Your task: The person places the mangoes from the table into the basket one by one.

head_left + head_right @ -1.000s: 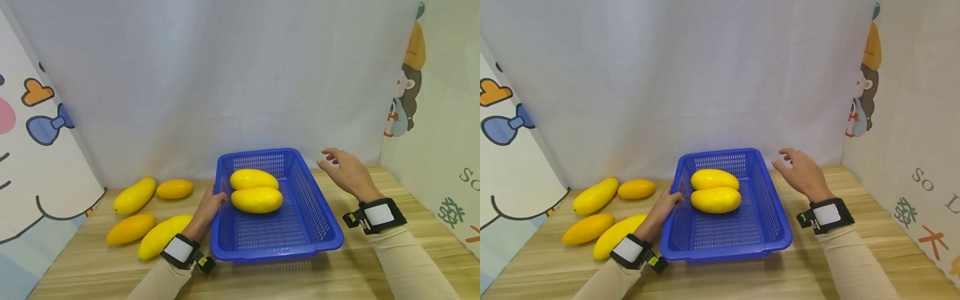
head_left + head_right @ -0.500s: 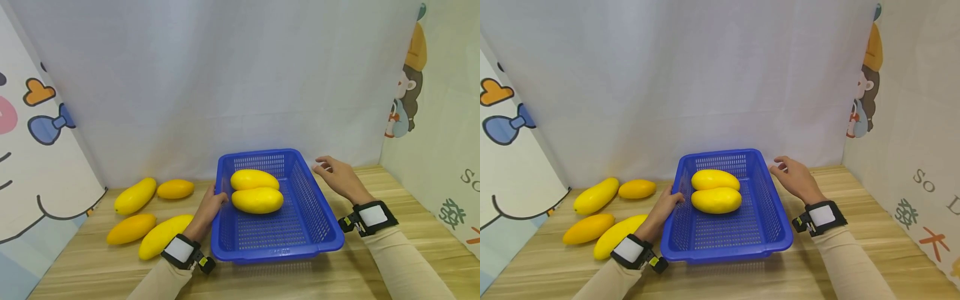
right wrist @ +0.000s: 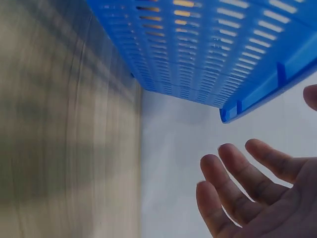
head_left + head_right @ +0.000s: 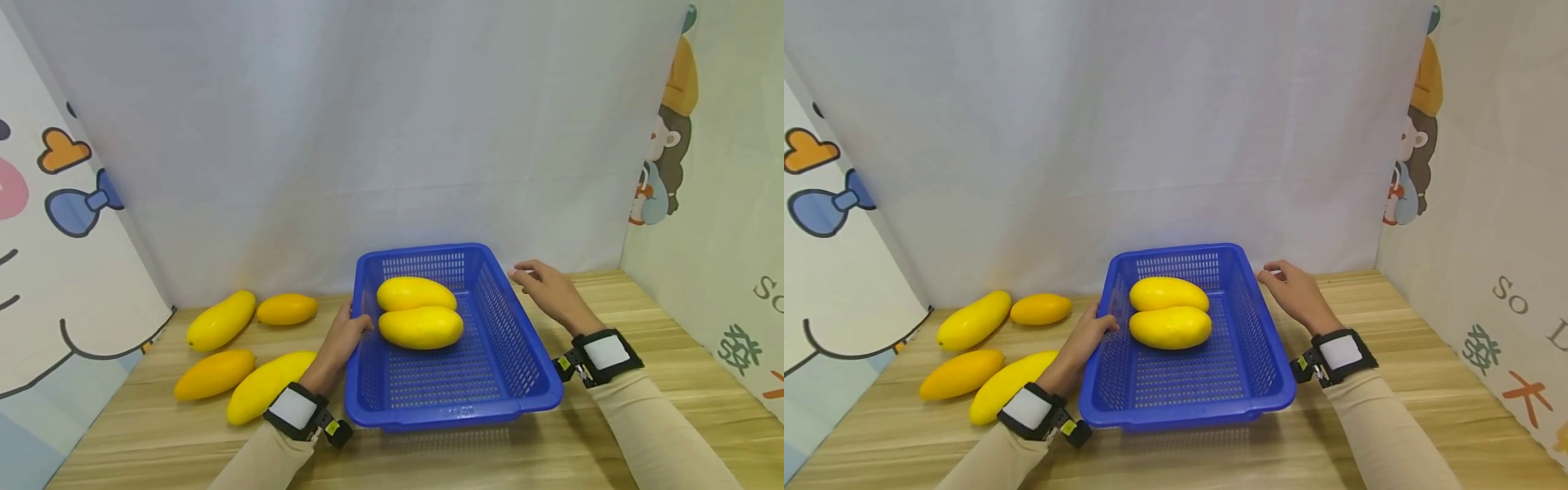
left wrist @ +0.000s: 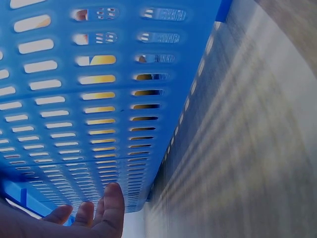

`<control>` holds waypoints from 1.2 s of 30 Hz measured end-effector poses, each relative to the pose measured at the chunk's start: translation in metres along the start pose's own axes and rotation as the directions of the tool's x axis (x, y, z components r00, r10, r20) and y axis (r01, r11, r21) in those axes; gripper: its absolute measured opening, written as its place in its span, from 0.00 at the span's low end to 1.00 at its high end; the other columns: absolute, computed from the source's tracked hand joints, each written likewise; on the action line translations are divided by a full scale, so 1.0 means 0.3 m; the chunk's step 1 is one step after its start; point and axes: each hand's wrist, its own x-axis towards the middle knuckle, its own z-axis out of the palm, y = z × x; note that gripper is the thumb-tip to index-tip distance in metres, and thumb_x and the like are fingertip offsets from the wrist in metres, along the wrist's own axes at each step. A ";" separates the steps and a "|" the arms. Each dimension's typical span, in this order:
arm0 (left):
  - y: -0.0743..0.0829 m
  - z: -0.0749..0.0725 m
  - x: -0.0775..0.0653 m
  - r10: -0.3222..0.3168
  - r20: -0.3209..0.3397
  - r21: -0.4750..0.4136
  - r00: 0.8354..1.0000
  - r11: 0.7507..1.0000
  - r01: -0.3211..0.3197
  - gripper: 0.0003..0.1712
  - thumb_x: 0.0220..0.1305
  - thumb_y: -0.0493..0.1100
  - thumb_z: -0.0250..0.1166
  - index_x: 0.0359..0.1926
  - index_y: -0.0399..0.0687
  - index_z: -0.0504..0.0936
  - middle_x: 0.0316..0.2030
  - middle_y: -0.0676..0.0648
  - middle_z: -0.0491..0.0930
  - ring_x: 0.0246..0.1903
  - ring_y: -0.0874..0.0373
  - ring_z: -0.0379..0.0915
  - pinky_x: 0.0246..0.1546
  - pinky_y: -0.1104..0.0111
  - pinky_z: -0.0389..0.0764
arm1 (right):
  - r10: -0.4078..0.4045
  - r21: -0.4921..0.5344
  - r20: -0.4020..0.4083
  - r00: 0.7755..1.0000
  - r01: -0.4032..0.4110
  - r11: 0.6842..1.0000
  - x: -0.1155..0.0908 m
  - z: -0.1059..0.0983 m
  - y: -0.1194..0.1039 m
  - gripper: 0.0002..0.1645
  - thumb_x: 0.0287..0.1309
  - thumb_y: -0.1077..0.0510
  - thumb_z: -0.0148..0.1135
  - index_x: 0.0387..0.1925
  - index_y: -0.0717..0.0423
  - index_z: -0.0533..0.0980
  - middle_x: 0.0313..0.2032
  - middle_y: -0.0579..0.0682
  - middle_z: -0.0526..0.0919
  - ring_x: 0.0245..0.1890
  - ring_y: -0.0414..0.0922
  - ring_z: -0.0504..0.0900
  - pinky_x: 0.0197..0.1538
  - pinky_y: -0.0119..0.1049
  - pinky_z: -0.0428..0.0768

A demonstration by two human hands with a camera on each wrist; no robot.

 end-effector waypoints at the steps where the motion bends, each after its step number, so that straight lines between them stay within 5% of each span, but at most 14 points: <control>1: 0.000 0.000 0.000 0.002 0.003 -0.002 1.000 1.000 -0.002 0.40 0.51 0.37 0.50 0.68 0.43 0.50 0.62 0.39 0.60 0.54 0.46 0.62 0.55 0.54 0.64 | 0.010 0.021 0.008 1.000 -0.010 1.000 0.000 0.003 -0.001 0.39 0.63 0.31 0.40 0.62 0.55 0.63 0.55 0.60 0.72 0.51 0.56 0.73 0.50 0.53 0.70; 18: 0.005 0.001 -0.002 0.000 0.001 0.006 1.000 1.000 0.000 0.40 0.51 0.37 0.50 0.68 0.43 0.50 0.63 0.39 0.59 0.55 0.46 0.61 0.57 0.53 0.63 | 0.069 0.161 0.068 0.995 -0.079 0.984 -0.002 0.057 0.006 0.43 0.61 0.30 0.43 0.61 0.59 0.63 0.56 0.61 0.71 0.51 0.55 0.72 0.51 0.49 0.72; 29: 0.003 0.001 -0.001 -0.001 0.002 0.011 1.000 1.000 0.001 0.40 0.51 0.37 0.50 0.68 0.44 0.50 0.62 0.40 0.60 0.55 0.46 0.61 0.56 0.53 0.64 | 0.076 0.161 0.080 0.994 -0.088 0.983 -0.004 0.065 0.008 0.45 0.60 0.28 0.43 0.61 0.61 0.63 0.56 0.62 0.71 0.55 0.57 0.69 0.55 0.54 0.67; 36: 0.032 -0.003 -0.021 -0.010 0.035 -0.017 0.999 1.000 0.011 0.40 0.53 0.35 0.49 0.69 0.42 0.48 0.64 0.37 0.58 0.57 0.43 0.59 0.58 0.51 0.62 | 0.055 0.249 0.119 0.991 -0.083 0.965 0.008 0.090 0.009 0.39 0.61 0.34 0.48 0.57 0.62 0.67 0.47 0.60 0.76 0.46 0.52 0.75 0.52 0.48 0.70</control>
